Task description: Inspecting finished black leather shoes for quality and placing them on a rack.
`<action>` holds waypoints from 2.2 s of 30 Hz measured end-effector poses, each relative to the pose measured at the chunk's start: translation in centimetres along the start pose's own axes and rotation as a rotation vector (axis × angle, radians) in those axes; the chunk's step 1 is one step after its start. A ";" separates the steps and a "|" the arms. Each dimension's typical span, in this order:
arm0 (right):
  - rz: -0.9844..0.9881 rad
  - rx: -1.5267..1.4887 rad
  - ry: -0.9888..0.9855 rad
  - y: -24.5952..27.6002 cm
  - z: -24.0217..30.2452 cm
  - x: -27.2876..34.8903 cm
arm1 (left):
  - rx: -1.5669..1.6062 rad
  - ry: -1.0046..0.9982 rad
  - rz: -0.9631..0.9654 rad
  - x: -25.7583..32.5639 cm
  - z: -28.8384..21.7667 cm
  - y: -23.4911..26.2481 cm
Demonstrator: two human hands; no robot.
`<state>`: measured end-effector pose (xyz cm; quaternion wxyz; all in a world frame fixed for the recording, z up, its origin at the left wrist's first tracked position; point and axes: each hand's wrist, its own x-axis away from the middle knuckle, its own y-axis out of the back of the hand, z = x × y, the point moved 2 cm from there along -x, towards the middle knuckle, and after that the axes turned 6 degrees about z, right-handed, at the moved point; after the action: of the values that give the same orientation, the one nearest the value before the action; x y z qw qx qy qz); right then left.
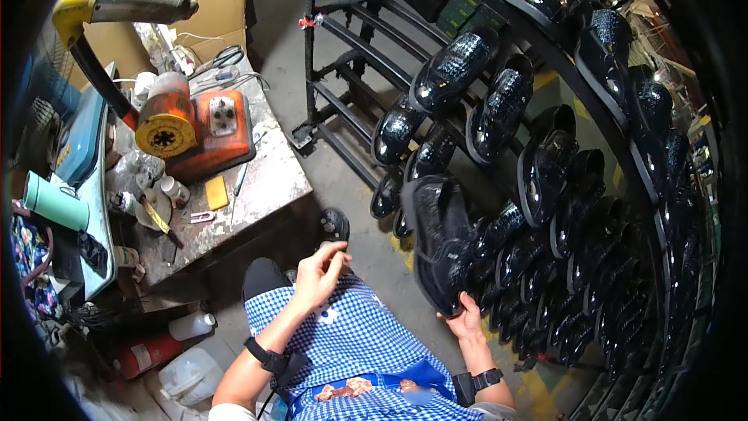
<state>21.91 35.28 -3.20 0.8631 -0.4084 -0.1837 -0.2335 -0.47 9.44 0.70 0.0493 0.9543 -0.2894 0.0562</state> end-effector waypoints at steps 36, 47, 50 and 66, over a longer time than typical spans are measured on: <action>0.713 1.658 0.688 -23.6 -9.4 -5.5 | 1.125 -0.157 -0.564 -10.9 -9.3 21.1; 0.696 1.614 0.691 -23.3 -9.4 -6.4 | 1.243 -0.255 -0.641 -16.0 -12.3 25.0; 0.700 1.605 0.678 -23.2 -9.5 -6.5 | 1.268 -0.259 -0.655 -16.8 -12.8 25.0; 0.687 1.611 0.668 -23.2 -9.5 -6.4 | 1.276 -0.244 -0.692 -17.7 -14.3 25.4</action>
<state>5.04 16.46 2.27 0.9156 0.3688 0.0979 0.1268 -30.43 -0.09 13.96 -0.5332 0.8336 0.1137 0.0883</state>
